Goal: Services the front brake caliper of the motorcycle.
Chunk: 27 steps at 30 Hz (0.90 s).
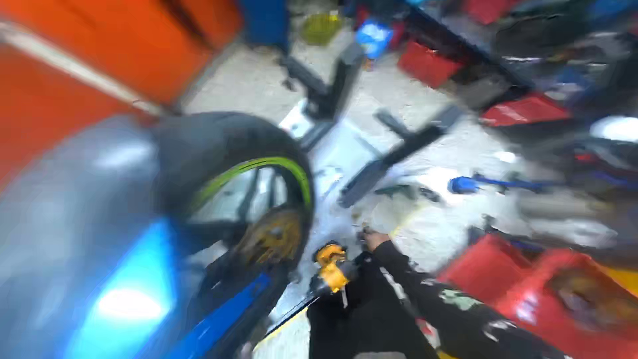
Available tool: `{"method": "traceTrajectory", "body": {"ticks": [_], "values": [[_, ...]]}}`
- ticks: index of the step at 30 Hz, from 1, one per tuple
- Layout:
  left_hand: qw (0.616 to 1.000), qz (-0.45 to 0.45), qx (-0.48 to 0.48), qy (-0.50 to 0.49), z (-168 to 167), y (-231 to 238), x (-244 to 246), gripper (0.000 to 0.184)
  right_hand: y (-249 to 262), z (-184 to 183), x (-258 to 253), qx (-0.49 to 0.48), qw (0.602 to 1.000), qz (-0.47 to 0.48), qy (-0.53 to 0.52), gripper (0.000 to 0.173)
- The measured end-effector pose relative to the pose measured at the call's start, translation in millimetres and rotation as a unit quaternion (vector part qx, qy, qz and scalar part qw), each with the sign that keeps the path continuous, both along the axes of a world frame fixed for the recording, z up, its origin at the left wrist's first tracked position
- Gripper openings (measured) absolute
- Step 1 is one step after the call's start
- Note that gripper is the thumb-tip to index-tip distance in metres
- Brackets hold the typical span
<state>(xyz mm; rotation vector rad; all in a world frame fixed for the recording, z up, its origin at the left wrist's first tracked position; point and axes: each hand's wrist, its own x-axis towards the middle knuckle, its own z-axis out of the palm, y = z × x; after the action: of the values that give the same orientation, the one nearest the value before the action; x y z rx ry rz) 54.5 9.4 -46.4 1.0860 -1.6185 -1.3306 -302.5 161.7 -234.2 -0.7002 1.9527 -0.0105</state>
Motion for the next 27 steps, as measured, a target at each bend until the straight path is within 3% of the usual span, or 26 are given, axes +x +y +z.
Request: {"method": "traceTrajectory", "body": {"ticks": [2,4,7,10,12,14,17,21,27], "values": [[0.997,0.055,-0.041,-0.045,-10.4,3.8,17.6,0.041,9.5,-30.6,12.7,-0.104,0.989,0.074,0.070,0.030],[0.992,0.113,0.002,-0.051,1.9,-0.6,1.9,0.048,-9.6,-25.0,-4.4,-0.010,0.992,0.129,0.015,0.036],[0.988,0.139,0.047,-0.057,10.2,-8.8,-5.6,0.060,-6.5,-6.2,-20.6,-0.091,0.993,0.067,0.017,0.038],[0.983,0.143,0.084,-0.076,13.4,-16.3,-7.7,0.066,-9.5,72.6,-14.6,-0.224,0.972,-0.030,0.059,0.037],[0.982,0.122,0.114,-0.093,22.3,-23.5,-6.5,0.072,-18.8,134.5,8.6,-0.346,0.933,-0.072,0.061,0.037],[0.979,0.108,0.141,-0.097,24.0,-13.9,-7.1,0.076,-20.0,198.4,45.3,-0.453,0.889,-0.068,0.026,0.037],[0.986,0.094,0.117,-0.079,17.5,-23.5,-8.5,0.084,-53.4,253.5,112.4,-0.577,0.816,-0.009,-0.020,0.030],[0.986,0.064,0.100,-0.117,25.0,-32.3,-11.9,0.085,-88.6,272.2,167.4,-0.588,0.805,0.057,0.058,0.024],[0.993,0.036,0.074,-0.080,26.5,-39.4,-13.5,0.074,-107.6,262.4,190.1,-0.610,0.782,0.042,0.123,0.025]]}}
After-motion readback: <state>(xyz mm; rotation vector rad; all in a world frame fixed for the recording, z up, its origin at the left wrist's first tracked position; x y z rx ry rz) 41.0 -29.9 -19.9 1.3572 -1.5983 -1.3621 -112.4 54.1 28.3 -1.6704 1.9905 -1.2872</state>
